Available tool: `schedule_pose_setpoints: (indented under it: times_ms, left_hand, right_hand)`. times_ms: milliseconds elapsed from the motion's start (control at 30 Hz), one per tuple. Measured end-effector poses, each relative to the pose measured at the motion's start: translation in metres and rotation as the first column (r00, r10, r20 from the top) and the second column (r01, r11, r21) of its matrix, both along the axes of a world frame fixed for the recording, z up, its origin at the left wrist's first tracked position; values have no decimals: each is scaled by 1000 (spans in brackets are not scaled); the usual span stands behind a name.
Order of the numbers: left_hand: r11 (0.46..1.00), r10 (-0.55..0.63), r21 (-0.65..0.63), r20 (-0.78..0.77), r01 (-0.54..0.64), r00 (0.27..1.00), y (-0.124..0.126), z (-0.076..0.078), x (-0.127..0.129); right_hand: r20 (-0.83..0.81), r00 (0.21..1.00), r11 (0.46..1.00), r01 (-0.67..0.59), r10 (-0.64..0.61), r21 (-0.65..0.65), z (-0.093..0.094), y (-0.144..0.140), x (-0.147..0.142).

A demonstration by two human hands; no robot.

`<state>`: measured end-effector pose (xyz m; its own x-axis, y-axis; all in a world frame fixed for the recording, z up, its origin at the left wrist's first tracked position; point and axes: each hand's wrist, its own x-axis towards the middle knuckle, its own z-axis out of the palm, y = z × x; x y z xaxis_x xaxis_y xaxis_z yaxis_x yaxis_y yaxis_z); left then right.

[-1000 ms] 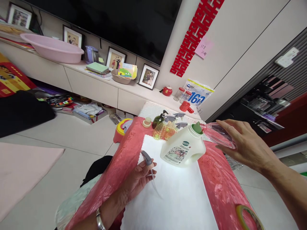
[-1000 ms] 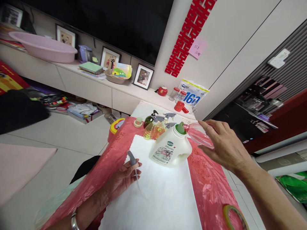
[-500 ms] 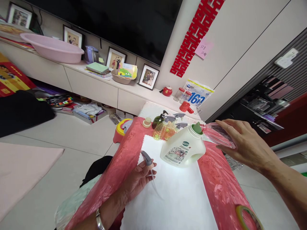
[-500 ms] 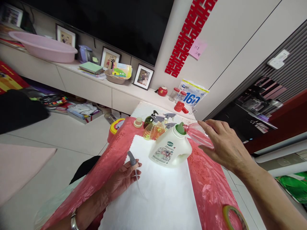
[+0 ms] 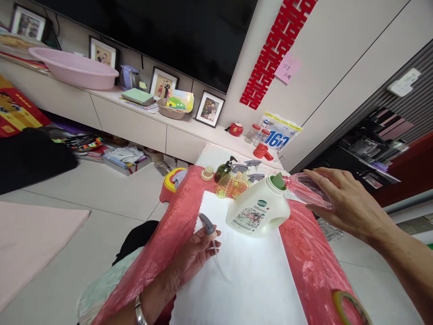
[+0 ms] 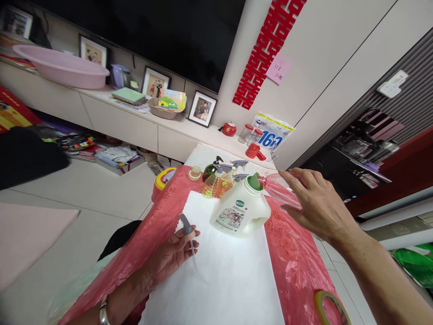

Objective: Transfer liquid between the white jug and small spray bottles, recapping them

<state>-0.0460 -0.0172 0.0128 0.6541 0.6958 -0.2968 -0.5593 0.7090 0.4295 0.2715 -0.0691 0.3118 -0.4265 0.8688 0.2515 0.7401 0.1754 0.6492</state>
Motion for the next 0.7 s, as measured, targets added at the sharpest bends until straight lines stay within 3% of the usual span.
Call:
schedule_pose_setpoints:
  times_ms: [700]
  left_hand:
    - [1000, 7, -17, -14, -7, 1000, 1, 3, 0]
  right_hand:
    - [-9, 1000, 1000, -10, 10, -16, 3, 3, -2]
